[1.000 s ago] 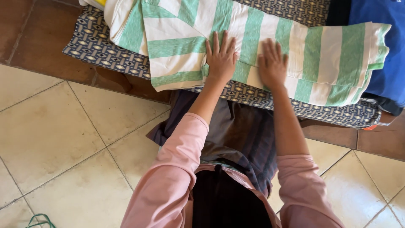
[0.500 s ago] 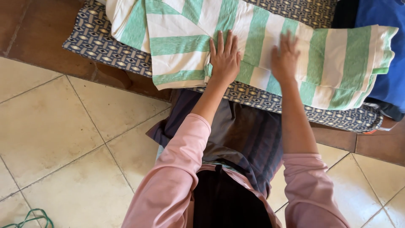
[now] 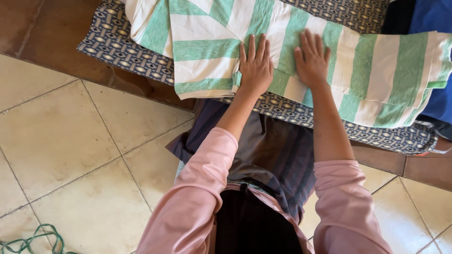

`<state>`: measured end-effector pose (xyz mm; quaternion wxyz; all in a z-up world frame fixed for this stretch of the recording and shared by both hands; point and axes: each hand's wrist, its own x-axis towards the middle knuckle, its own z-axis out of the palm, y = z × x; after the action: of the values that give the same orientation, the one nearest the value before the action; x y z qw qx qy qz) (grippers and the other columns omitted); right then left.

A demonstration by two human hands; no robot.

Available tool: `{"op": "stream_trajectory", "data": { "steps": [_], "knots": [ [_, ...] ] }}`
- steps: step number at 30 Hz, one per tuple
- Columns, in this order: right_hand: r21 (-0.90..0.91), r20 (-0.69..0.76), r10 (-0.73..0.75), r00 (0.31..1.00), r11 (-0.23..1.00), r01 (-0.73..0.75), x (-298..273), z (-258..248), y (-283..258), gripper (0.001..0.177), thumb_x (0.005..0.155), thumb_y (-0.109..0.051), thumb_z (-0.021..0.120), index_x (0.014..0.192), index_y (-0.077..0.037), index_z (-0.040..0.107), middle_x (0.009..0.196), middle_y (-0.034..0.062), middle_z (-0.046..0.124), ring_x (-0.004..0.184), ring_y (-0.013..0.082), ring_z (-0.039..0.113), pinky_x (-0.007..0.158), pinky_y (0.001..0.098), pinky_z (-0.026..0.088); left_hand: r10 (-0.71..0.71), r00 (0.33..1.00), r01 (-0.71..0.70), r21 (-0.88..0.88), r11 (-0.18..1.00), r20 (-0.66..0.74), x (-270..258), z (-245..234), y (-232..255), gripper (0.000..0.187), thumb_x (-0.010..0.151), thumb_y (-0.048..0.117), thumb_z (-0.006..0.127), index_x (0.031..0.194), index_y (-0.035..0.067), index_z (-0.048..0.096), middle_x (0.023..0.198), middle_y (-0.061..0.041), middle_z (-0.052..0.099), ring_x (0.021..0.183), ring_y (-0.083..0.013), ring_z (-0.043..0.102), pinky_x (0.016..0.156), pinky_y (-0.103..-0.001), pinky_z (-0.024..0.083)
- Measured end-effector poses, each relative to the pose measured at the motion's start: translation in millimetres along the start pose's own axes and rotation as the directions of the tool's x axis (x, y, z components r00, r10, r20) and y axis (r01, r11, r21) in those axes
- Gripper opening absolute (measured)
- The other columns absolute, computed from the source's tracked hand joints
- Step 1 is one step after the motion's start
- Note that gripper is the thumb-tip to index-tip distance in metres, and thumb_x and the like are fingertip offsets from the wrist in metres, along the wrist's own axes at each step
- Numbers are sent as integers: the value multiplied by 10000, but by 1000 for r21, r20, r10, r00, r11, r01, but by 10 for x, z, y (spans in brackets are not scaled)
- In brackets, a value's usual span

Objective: Folding a striped polo shirt on a bench.

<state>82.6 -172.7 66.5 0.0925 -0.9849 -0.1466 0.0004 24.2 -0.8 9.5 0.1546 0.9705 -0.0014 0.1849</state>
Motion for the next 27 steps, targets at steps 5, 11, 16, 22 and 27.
{"op": "stream_trajectory", "data": {
  "steps": [5, 11, 16, 22, 27],
  "knots": [
    [5, 8, 163, 987, 987, -163, -267, -239, 465, 643, 1069, -514, 190, 1656, -249, 201, 1739, -13, 132, 1597, 273, 57, 1258, 558, -23, 10, 999, -10, 7, 1000, -34, 0, 122, -11, 579, 1067, 312, 402, 1579, 43, 397, 1686, -93, 259, 1567, -361, 176, 1270, -596, 118],
    [-43, -100, 218, 971, 974, -223, -562, -225, 1254, 654, 1064, -478, 254, 1633, -157, 268, 1716, 65, 194, 1579, 313, 104, 1251, 518, -12, 24, 995, -23, 14, 1000, -95, -5, 140, -1, 564, 1071, 302, 437, 1562, 24, 425, 1673, -118, 308, 1555, -375, 227, 1278, -582, 134],
    [-48, -238, 215, 947, 971, -233, -573, -58, 1282, 632, 1078, -434, 320, 1611, -103, 393, 1693, 118, 318, 1581, 340, 172, 1256, 532, -21, 0, 1000, 0, -85, 996, -1, 45, 122, 73, 502, 1053, 288, 449, 1523, 113, 465, 1648, -97, 336, 1543, -381, 231, 1257, -620, 98],
    [-6, -303, 405, 863, 904, -427, -424, 246, 1050, 626, 1070, -389, 291, 1626, -108, 354, 1702, 148, 260, 1577, 358, 141, 1234, 621, 1, 179, 954, -209, 106, 972, 241, 131, 104, 346, 529, 1135, 369, 334, 1575, 83, 402, 1669, -107, 255, 1559, -356, 180, 1309, -527, 86],
    [13, -164, 372, 913, 927, -375, -398, 95, 512, 617, 1034, -372, 257, 1622, -186, 285, 1704, 24, 217, 1560, 359, 113, 1199, 678, 12, 369, 899, -340, -155, 928, 236, 189, 184, 559, 519, 1093, 340, 326, 1522, 65, 422, 1625, -101, 325, 1520, -343, 240, 1238, -537, 200]
  ]
}}
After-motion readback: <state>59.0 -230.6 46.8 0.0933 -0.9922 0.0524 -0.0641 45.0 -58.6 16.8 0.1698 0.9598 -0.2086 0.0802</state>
